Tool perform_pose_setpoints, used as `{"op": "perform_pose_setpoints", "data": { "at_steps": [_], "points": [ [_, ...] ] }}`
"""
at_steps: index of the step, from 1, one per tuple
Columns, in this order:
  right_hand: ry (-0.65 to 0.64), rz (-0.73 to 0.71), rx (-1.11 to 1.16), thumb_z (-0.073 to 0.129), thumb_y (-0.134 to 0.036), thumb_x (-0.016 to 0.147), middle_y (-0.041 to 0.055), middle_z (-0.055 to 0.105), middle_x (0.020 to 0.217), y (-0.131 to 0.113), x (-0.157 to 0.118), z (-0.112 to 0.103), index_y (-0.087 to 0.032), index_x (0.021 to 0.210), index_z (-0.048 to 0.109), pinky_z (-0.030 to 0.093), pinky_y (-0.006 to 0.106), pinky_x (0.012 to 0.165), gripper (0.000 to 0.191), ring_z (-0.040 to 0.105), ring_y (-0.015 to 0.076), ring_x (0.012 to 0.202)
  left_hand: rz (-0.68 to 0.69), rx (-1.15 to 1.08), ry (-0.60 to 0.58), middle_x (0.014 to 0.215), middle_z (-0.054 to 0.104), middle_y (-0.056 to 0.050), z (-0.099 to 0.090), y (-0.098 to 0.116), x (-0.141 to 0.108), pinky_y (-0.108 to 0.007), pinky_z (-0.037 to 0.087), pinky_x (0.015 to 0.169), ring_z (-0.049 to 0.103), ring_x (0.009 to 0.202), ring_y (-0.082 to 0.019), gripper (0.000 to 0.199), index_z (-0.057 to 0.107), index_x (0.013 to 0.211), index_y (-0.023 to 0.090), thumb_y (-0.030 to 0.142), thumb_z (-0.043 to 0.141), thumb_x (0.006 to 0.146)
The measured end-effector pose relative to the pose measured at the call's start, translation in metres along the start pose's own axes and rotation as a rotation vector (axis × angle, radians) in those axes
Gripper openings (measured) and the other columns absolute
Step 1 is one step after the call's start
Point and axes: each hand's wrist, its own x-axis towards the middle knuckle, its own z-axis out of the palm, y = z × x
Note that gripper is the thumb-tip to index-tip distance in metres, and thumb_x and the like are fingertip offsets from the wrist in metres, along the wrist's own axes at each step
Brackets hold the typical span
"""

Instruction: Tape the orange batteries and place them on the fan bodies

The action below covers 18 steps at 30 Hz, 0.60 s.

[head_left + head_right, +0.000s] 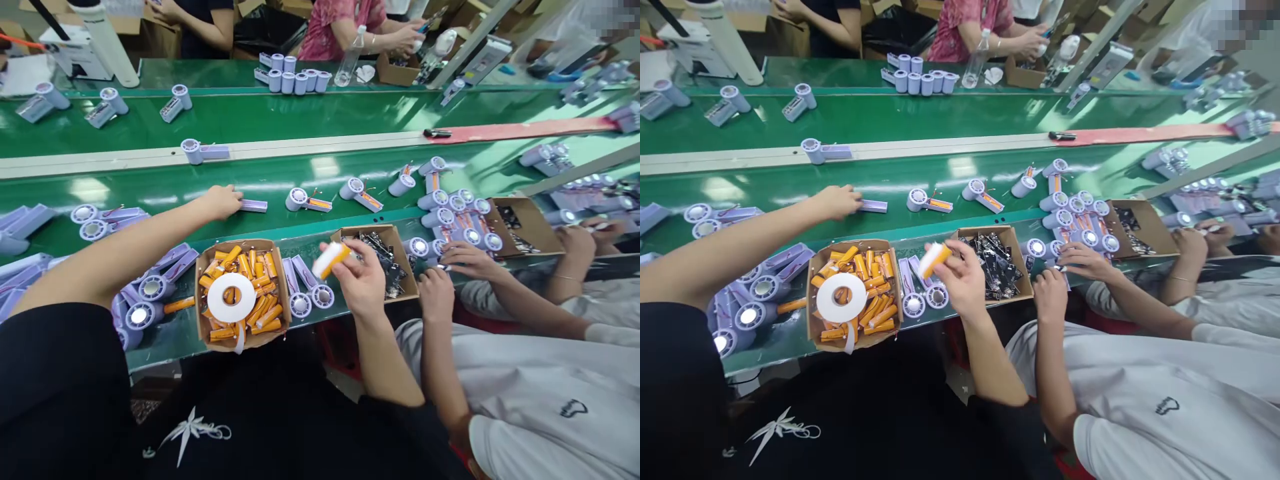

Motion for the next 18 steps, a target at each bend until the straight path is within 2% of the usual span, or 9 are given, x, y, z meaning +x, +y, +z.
{"op": "perform_pose_setpoints", "data": {
  "at_steps": [3,6,9,13,18],
  "points": [
    [-0.124,-0.103,-0.097,0.095,-0.043,0.081,0.0059,0.087,0.116,0.000,0.063,0.044,-0.029,0.126,0.067,0.070,0.043,0.104,0.055,0.084,0.0282,0.116,-0.040,-0.061,0.036,0.149,0.071,-0.016,0.012,0.005,-0.007,-0.043,0.053,0.110,0.060,0.136,-0.036,0.054,0.078,0.138,0.023,0.025,0.067,0.085],
    [-0.283,-0.176,-0.256,0.089,-0.037,0.081,0.0040,0.085,0.118,0.011,0.129,0.084,-0.026,0.127,0.070,0.066,0.042,0.111,0.050,0.083,0.0267,0.118,-0.051,-0.115,0.042,0.133,0.077,-0.016,0.010,0.012,0.005,-0.041,0.052,0.110,0.065,0.128,-0.034,0.048,0.084,0.127,0.022,0.026,0.071,0.081],
    [-0.356,-0.213,-0.457,0.082,-0.031,0.084,0.0048,0.085,0.115,0.030,0.170,0.105,-0.023,0.129,0.072,0.066,0.044,0.112,0.047,0.083,0.0277,0.118,0.032,-0.148,0.046,0.122,0.081,-0.010,0.009,0.014,0.015,-0.034,0.051,0.108,0.069,0.124,-0.029,0.040,0.087,0.114,0.030,0.027,0.076,0.077],
    [-0.423,-0.191,-0.577,0.081,-0.031,0.084,0.0068,0.086,0.111,0.057,0.175,0.104,-0.021,0.131,0.073,0.067,0.046,0.107,0.048,0.085,0.0273,0.107,0.151,-0.190,0.011,0.108,0.084,-0.001,0.012,0.011,0.025,-0.029,0.051,0.101,0.072,0.113,-0.024,0.034,0.087,0.105,0.038,0.029,0.078,0.073],
    [-0.379,-0.065,-0.502,0.083,-0.035,0.081,0.0043,0.087,0.098,0.079,0.158,0.089,-0.020,0.131,0.074,0.070,0.047,0.100,0.054,0.086,0.0254,0.097,0.236,-0.201,-0.002,0.103,0.086,0.003,0.008,0.009,0.036,-0.030,0.050,0.104,0.074,0.107,-0.021,0.035,0.087,0.103,0.042,0.032,0.082,0.070]
  ]
}}
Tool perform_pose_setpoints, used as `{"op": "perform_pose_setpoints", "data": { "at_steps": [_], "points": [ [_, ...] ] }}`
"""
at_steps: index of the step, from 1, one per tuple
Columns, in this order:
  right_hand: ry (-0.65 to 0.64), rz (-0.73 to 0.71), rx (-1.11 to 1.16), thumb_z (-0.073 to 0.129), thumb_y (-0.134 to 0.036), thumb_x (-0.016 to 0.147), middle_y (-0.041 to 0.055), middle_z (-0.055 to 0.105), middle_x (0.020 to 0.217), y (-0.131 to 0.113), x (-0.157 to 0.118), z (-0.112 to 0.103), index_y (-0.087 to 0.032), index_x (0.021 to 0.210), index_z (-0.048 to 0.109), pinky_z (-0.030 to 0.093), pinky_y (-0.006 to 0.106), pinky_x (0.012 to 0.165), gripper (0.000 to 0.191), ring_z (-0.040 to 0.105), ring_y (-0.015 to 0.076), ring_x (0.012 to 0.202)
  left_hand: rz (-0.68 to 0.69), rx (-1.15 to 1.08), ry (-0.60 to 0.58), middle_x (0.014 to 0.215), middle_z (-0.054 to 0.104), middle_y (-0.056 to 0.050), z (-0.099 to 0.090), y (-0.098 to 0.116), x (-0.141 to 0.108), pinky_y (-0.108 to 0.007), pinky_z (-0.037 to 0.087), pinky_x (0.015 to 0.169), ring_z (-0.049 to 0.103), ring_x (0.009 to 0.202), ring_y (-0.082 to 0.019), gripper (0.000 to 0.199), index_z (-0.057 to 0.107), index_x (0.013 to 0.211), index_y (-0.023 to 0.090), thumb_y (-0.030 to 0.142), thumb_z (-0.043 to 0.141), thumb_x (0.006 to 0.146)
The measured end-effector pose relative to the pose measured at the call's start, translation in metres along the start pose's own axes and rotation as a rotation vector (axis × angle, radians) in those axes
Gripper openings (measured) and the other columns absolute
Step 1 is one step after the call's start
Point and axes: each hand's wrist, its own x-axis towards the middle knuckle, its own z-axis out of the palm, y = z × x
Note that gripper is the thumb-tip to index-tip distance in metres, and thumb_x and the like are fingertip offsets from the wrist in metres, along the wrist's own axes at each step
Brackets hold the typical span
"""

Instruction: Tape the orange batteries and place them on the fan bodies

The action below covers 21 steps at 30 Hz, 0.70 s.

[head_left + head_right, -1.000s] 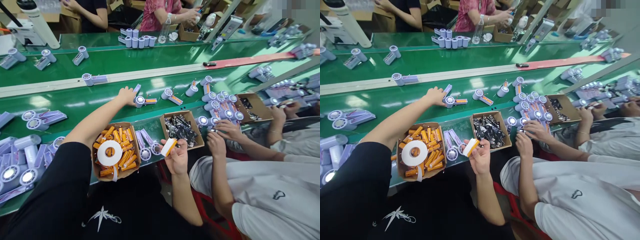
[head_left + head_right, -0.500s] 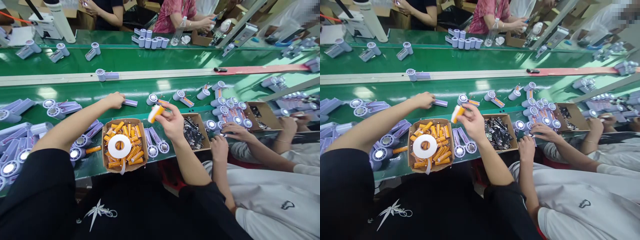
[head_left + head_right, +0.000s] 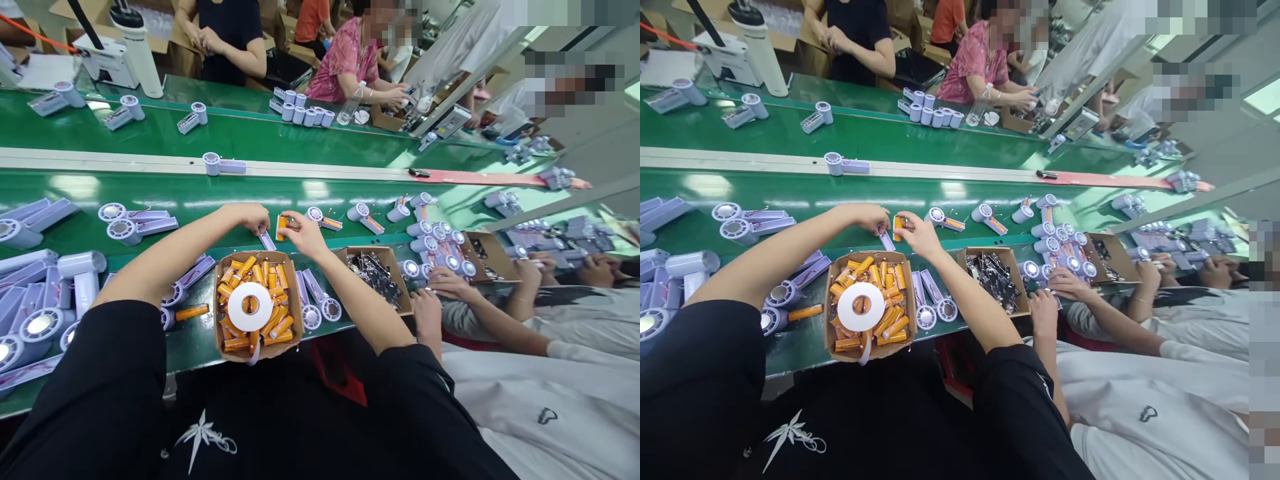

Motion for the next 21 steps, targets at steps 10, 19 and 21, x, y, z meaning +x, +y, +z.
{"op": "perform_pose_setpoints", "data": {
  "at_steps": [10,19,21],
  "points": [
    [0.004,-0.008,-0.039,0.079,-0.037,0.087,0.0072,0.087,0.111,0.010,-0.002,-0.006,-0.019,0.138,0.071,0.069,0.045,0.105,0.055,0.085,0.0250,0.106,-0.073,0.027,0.103,0.111,0.084,-0.014,0.011,0.024,-0.011,-0.035,0.053,0.094,0.072,0.117,-0.032,0.028,0.088,0.107,0.025,0.030,0.073,0.084],
    [-0.178,-0.009,-0.757,0.059,-0.030,0.109,0.0113,0.086,0.123,-0.007,-0.004,0.001,-0.019,0.159,0.060,0.063,0.037,0.103,0.051,0.083,0.0263,0.110,-0.154,-0.075,0.158,0.105,0.086,-0.002,-0.008,0.024,0.006,-0.028,0.050,0.087,0.075,0.105,-0.023,0.028,0.086,0.114,0.034,0.037,0.073,0.089],
    [-0.247,0.025,-0.974,0.054,-0.032,0.113,0.0130,0.084,0.131,-0.012,-0.005,0.004,-0.022,0.165,0.055,0.061,0.038,0.104,0.053,0.082,0.0291,0.116,-0.177,-0.090,0.187,0.111,0.086,-0.002,-0.004,0.027,0.008,-0.028,0.050,0.090,0.075,0.109,-0.024,0.029,0.085,0.115,0.033,0.037,0.070,0.091]
  ]
}}
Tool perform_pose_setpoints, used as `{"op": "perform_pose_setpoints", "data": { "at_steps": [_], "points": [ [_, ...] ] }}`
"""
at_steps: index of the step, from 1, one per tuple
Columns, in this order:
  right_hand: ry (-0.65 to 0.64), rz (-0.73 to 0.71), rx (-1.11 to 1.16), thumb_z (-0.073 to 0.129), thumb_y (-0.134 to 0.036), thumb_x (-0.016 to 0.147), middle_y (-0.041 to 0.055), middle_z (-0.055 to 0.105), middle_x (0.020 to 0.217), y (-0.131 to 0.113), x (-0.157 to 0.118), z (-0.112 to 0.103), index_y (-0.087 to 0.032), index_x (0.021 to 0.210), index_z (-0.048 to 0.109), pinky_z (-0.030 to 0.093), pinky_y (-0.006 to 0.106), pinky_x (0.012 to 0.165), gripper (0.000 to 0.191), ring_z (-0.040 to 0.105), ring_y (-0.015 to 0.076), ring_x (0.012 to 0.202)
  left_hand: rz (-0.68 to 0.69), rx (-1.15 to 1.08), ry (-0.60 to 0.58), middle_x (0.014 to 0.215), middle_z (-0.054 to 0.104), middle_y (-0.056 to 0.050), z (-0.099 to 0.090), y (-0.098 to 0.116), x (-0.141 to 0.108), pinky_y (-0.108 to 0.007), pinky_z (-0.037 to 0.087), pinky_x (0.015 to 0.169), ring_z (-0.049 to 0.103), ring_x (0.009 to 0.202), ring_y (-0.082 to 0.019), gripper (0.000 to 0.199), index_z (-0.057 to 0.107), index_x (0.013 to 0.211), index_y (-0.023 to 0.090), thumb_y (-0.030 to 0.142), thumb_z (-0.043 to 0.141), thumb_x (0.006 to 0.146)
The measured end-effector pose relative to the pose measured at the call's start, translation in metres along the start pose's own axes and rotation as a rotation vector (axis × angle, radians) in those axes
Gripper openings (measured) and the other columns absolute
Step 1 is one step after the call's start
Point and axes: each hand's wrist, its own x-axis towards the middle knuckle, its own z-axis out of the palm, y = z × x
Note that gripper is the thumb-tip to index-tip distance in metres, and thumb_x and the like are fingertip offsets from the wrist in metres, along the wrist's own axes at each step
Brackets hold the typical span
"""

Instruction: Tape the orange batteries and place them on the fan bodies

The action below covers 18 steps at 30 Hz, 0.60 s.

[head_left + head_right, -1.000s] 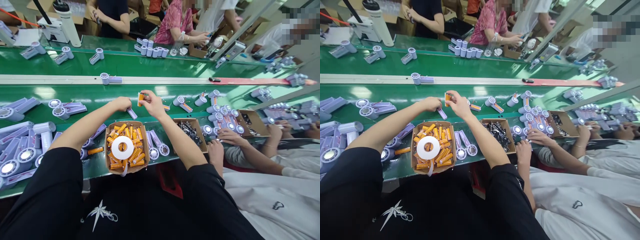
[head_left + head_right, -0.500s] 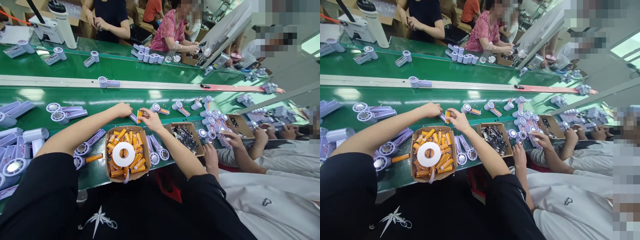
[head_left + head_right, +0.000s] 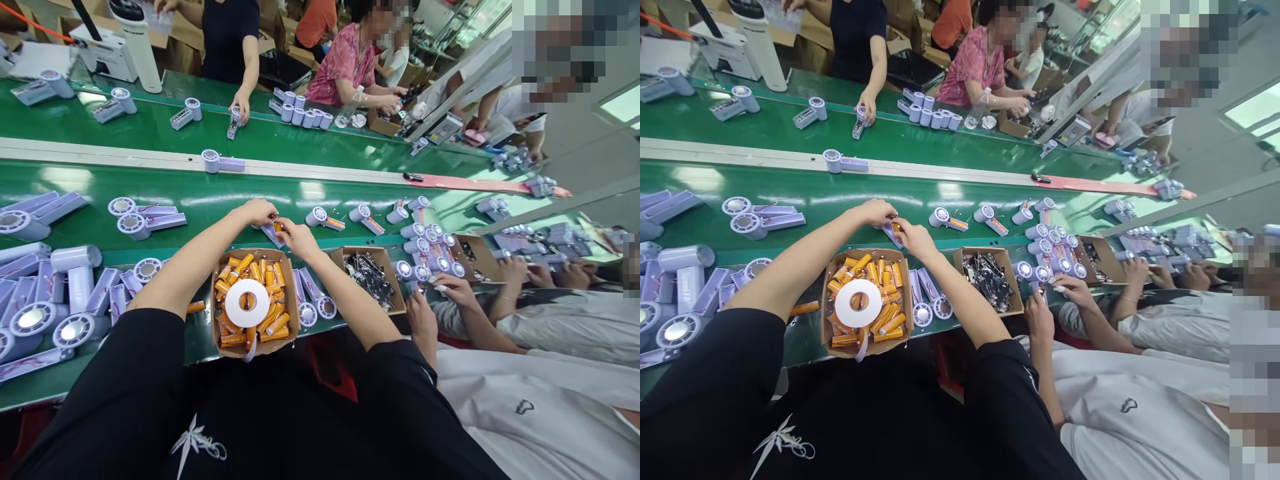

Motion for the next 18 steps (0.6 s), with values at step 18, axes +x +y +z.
{"op": "perform_pose_setpoints", "data": {
  "at_steps": [18],
  "points": [
    [0.021,-0.146,0.004,0.063,-0.038,0.110,0.0133,0.076,0.149,-0.009,-0.021,-0.052,-0.023,0.142,0.078,0.054,0.051,0.119,0.038,0.070,0.0343,0.139,-0.205,-0.045,0.084,0.129,0.083,-0.009,-0.018,0.027,-0.014,-0.031,0.054,0.100,0.073,0.121,-0.027,0.038,0.080,0.130,0.026,0.033,0.064,0.097]
  ]
}}
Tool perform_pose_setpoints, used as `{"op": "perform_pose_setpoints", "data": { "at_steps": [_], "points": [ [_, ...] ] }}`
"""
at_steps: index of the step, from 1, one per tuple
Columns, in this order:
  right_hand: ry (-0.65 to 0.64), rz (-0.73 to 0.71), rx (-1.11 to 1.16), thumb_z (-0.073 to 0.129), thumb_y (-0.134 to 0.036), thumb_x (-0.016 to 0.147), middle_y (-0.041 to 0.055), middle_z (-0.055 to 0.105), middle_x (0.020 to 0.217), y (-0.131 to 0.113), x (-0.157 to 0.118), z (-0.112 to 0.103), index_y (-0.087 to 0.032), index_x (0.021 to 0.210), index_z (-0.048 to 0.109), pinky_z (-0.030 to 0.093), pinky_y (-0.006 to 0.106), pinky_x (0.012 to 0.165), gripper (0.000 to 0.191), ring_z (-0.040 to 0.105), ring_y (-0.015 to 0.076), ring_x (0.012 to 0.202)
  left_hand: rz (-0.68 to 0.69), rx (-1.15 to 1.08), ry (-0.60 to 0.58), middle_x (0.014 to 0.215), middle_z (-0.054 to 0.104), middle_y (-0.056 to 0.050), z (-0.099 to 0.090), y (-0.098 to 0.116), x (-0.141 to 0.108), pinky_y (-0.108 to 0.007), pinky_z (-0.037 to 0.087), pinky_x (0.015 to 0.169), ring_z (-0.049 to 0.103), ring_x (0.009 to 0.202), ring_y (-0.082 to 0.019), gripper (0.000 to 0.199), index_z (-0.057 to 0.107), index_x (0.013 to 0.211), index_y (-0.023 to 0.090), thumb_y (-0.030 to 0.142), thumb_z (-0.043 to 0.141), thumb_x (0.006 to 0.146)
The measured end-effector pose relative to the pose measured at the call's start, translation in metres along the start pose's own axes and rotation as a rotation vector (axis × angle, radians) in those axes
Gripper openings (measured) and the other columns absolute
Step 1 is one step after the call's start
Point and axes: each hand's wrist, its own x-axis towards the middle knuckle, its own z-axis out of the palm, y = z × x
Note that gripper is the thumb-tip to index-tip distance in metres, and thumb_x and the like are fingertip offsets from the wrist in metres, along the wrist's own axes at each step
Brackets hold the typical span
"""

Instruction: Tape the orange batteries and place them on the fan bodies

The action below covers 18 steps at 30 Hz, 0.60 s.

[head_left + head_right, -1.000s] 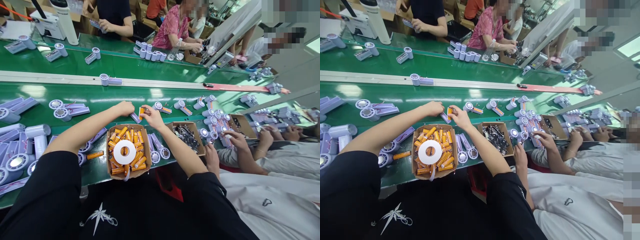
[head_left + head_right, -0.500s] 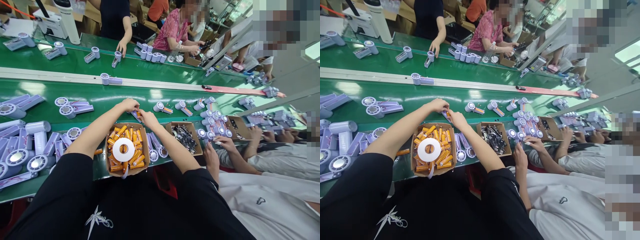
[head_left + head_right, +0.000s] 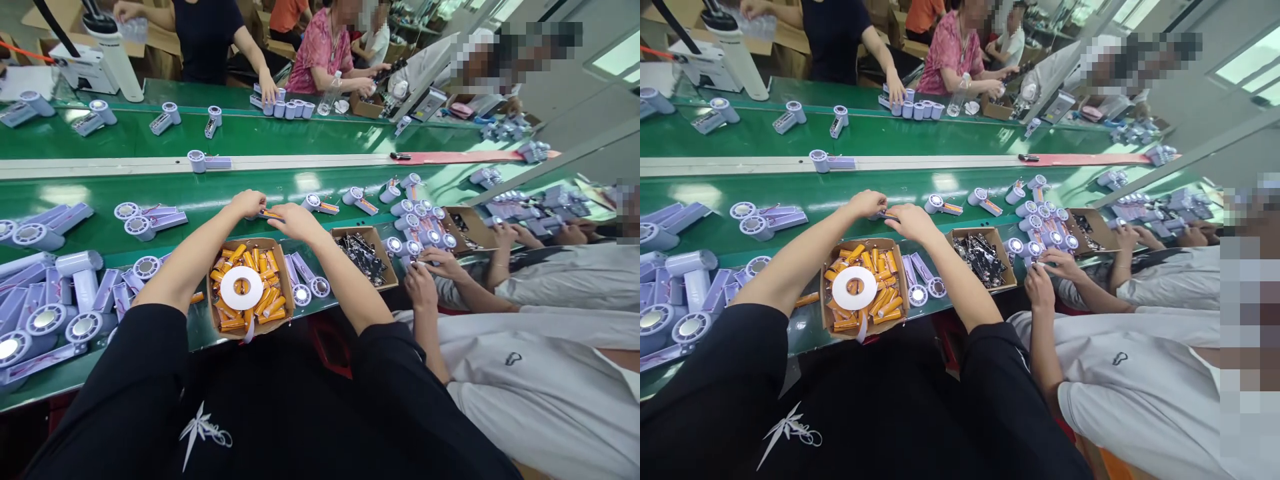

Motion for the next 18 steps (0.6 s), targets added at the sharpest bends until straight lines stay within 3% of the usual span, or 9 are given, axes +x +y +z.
{"op": "perform_pose_setpoints", "data": {
  "at_steps": [2,4,5,7,9,11,14,16,18],
  "points": [
    [0.219,-0.066,0.210,0.062,-0.034,0.111,0.0112,0.081,0.141,-0.001,-0.052,-0.003,-0.023,0.134,0.082,0.056,0.048,0.117,0.033,0.075,0.0305,0.132,0.006,0.013,0.055,0.143,0.077,-0.012,-0.008,-0.002,-0.030,-0.036,0.053,0.108,0.068,0.131,-0.030,0.048,0.072,0.145,0.024,0.032,0.064,0.099],
    [0.327,-0.082,0.414,0.067,-0.039,0.108,0.0079,0.089,0.116,-0.002,-0.115,0.006,-0.026,0.115,0.089,0.062,0.041,0.101,0.026,0.082,0.0268,0.108,0.151,-0.010,0.134,0.154,0.071,-0.014,-0.008,-0.006,-0.080,-0.042,0.050,0.117,0.063,0.141,-0.032,0.053,0.064,0.154,0.021,0.035,0.063,0.102],
    [0.327,-0.075,0.500,0.072,-0.043,0.105,0.0063,0.089,0.101,-0.002,-0.146,0.014,-0.026,0.102,0.090,0.063,0.036,0.088,0.025,0.083,0.0243,0.092,0.287,-0.035,0.155,0.154,0.070,-0.014,-0.005,-0.009,-0.111,-0.043,0.049,0.120,0.061,0.142,-0.032,0.052,0.065,0.151,0.020,0.040,0.065,0.104],
    [0.315,0.029,0.638,0.082,-0.052,0.096,0.0036,0.083,0.071,-0.004,-0.199,0.035,-0.024,0.076,0.086,0.056,0.030,0.064,0.035,0.074,0.0188,0.063,0.559,-0.072,0.036,0.150,0.073,-0.009,0.004,-0.012,-0.174,-0.042,0.049,0.122,0.063,0.141,-0.029,0.047,0.070,0.144,0.025,0.050,0.069,0.104],
    [0.311,0.160,0.737,0.083,-0.060,0.093,0.0020,0.073,0.055,-0.010,-0.230,0.054,-0.022,0.060,0.078,0.049,0.028,0.055,0.050,0.065,0.0158,0.050,0.637,0.007,0.027,0.153,0.071,-0.009,0.017,-0.013,-0.230,-0.047,0.049,0.124,0.060,0.145,-0.032,0.041,0.074,0.136,0.026,0.049,0.074,0.102],
    [0.329,0.240,0.823,0.078,-0.064,0.094,0.0034,0.075,0.059,-0.023,-0.239,0.067,-0.022,0.063,0.077,0.051,0.029,0.057,0.053,0.067,0.0167,0.054,0.623,0.112,0.091,0.158,0.066,-0.013,0.029,-0.010,-0.269,-0.052,0.050,0.125,0.058,0.147,-0.036,0.030,0.077,0.129,0.022,0.039,0.072,0.104],
    [0.308,0.269,0.990,0.077,-0.068,0.093,0.0087,0.085,0.090,-0.060,-0.225,0.075,-0.019,0.100,0.086,0.058,0.030,0.064,0.051,0.075,0.0201,0.070,0.560,0.190,0.264,0.152,0.068,-0.017,0.041,0.005,-0.299,-0.058,0.053,0.123,0.056,0.149,-0.041,0.024,0.076,0.124,0.017,0.030,0.067,0.106],
    [0.188,0.235,1.097,0.082,-0.068,0.089,0.0089,0.085,0.096,-0.091,-0.211,0.075,-0.016,0.121,0.083,0.060,0.030,0.066,0.061,0.076,0.0199,0.074,0.525,0.167,0.392,0.143,0.073,-0.016,0.045,0.016,-0.312,-0.058,0.054,0.123,0.054,0.150,-0.041,0.025,0.074,0.127,0.017,0.030,0.068,0.106],
    [0.027,0.134,1.128,0.080,-0.065,0.092,0.0047,0.081,0.084,-0.118,-0.201,0.076,-0.016,0.116,0.083,0.057,0.027,0.064,0.055,0.072,0.0173,0.068,0.516,0.110,0.491,0.136,0.076,-0.014,0.047,0.024,-0.325,-0.060,0.054,0.123,0.052,0.153,-0.042,0.030,0.071,0.132,0.018,0.032,0.071,0.105]
  ]
}}
